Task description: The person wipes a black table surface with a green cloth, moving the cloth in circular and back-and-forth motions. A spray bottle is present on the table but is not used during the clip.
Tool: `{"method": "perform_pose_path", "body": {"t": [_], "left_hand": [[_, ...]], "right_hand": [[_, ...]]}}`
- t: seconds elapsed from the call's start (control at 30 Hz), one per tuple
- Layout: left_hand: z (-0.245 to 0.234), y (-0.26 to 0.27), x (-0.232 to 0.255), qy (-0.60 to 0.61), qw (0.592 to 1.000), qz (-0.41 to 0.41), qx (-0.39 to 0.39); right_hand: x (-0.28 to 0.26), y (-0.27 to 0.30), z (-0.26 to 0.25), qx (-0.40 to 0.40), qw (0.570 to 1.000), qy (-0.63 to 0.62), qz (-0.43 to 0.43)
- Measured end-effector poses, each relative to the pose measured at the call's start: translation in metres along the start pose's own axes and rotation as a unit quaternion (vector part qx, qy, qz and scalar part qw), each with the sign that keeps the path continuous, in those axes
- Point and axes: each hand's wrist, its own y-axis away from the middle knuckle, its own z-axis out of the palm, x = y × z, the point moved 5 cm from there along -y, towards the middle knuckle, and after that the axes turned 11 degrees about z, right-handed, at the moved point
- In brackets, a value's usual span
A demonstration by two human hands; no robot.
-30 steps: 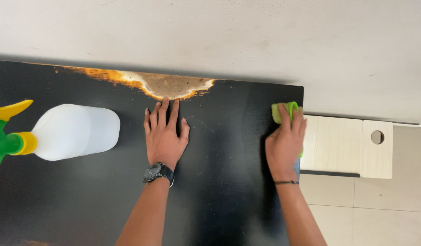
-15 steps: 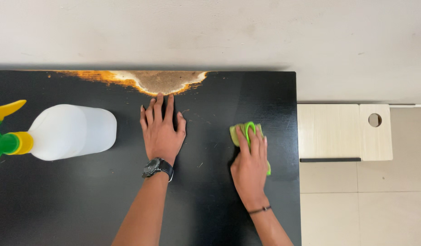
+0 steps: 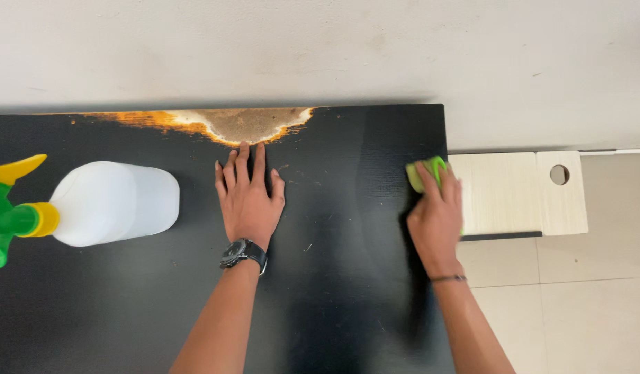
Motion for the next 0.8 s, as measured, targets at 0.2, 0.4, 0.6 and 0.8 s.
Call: {"method": "perform_pose_path", "body": {"t": [0.2,0.4,0.6,0.8], "left_hand": [[0.001,0.0,0.0,-0.001,1.0,0.014,0.016],[0.006,0.003,-0.002,0.006,1.0,0.015,0.02],[0.006,0.003,-0.001,0.003,0.999,0.021,0.029],[0.005,0.003,-0.001,0.003,1.0,0.016,0.026]], "right_hand": [[-0.054,-0.006,0.027,0.03,0.999,0.006,-0.025],[-0.074,0.058,0.02,-0.041,0.997,-0.006,-0.059],[-0.035,0.118,-0.01,-0.113,0.99,0.002,-0.079],[0.02,0.104,-0.028,-0.074,0.996,0.023,-0.052]]}}
